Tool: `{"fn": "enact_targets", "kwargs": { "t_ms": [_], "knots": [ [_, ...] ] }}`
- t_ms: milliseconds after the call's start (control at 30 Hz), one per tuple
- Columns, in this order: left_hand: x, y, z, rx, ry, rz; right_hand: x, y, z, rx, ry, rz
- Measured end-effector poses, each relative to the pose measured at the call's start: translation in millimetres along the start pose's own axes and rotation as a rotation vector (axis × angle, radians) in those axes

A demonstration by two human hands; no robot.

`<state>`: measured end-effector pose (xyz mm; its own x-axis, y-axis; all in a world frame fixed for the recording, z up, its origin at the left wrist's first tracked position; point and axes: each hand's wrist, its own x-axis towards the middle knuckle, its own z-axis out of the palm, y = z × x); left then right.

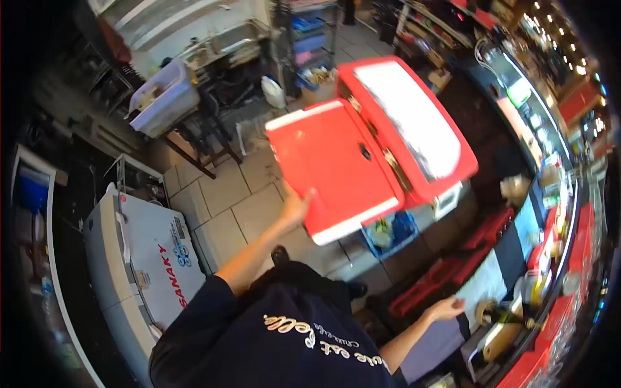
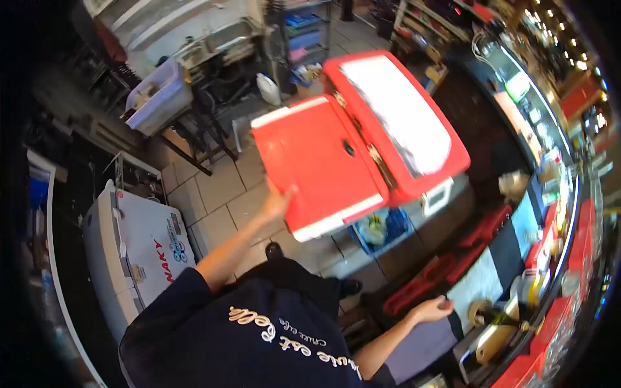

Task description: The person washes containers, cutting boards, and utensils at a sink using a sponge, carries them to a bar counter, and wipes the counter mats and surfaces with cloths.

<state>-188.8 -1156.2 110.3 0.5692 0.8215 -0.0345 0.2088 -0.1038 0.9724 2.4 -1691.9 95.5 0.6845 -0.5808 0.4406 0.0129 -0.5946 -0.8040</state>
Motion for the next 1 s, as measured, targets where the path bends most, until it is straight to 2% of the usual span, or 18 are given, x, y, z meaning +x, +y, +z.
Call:
{"fn": "enact_targets", "kwargs": {
  "t_ms": [33,67,100,167,200,233,300,333,367,467,500,533,600,667,767,867,967,1000],
  "knots": [
    [-3.9,-2.1,8.0,-0.040,0.040,-0.045,-41.8,-28.3,24.3,0.075,-0.227,0.072],
    [-12.0,27.9,9.0,-0.037,0.061,-0.275,-83.4,-56.6,48.4,0.133,-0.464,0.164],
    [-3.4,5.0,20.8,0.114,0.167,-0.265,-125.0,-85.7,72.5,0.162,-0.685,0.255],
    [2.3,-25.4,34.7,0.099,0.171,-0.263,-212.9,-173.0,98.9,0.310,-0.937,0.444],
    [5.3,-40.4,41.4,0.091,0.172,-0.263,-244.3,-204.8,111.1,0.323,-0.984,0.469],
    [7.1,-22.2,17.7,0.020,0.017,-0.194,-265.7,-226.8,125.1,0.293,-0.987,0.443],
    [10.6,12.5,-44.6,-0.173,-0.420,-0.083,-278.5,-222.9,163.9,-0.060,-0.964,0.190],
    [13.7,29.2,-75.5,-0.247,-0.600,-0.048,-274.7,-211.1,173.6,-0.026,-0.946,0.114],
    [19.2,38.6,-102.8,-0.275,-0.715,-0.043,-274.8,-198.4,181.9,-0.108,-0.900,0.146],
    [66.4,17.8,-164.8,0.197,-0.835,-0.283,-287.3,-233.0,177.1,-0.340,-0.793,0.202],
    [81.5,-7.2,-186.9,0.110,-0.733,-0.229,-291.3,-237.6,179.9,-0.416,-0.772,0.183],
    [90.9,-29.6,-212.8,0.026,-0.632,-0.175,-297.7,-251.5,180.9,-0.640,-0.560,-0.121],
    [121.5,-62.8,-267.0,-0.015,-0.294,-0.238,-314.2,-297.2,191.9,-0.676,-0.237,-0.629],
    [161.0,-77.5,-333.8,-0.147,-0.010,-0.218,-345.0,-355.0,218.0,-0.299,-0.216,-0.801],
    [225.1,-83.8,-439.2,-0.256,0.418,-0.079,-416.3,-428.0,291.0,0.103,-0.452,-0.843],
    [286.5,-79.2,-544.6,-0.118,0.843,0.084,-520.0,-522.2,360.0,0.406,-0.876,-0.825],
    [323.5,-53.2,-632.8,0.223,0.964,0.064,-633.4,-643.5,382.1,0.638,-1.296,-0.710],
    [334.6,-42.5,-662.0,0.353,0.994,0.041,-667.7,-675.7,391.8,0.695,-1.412,-0.772]
  ]
}}
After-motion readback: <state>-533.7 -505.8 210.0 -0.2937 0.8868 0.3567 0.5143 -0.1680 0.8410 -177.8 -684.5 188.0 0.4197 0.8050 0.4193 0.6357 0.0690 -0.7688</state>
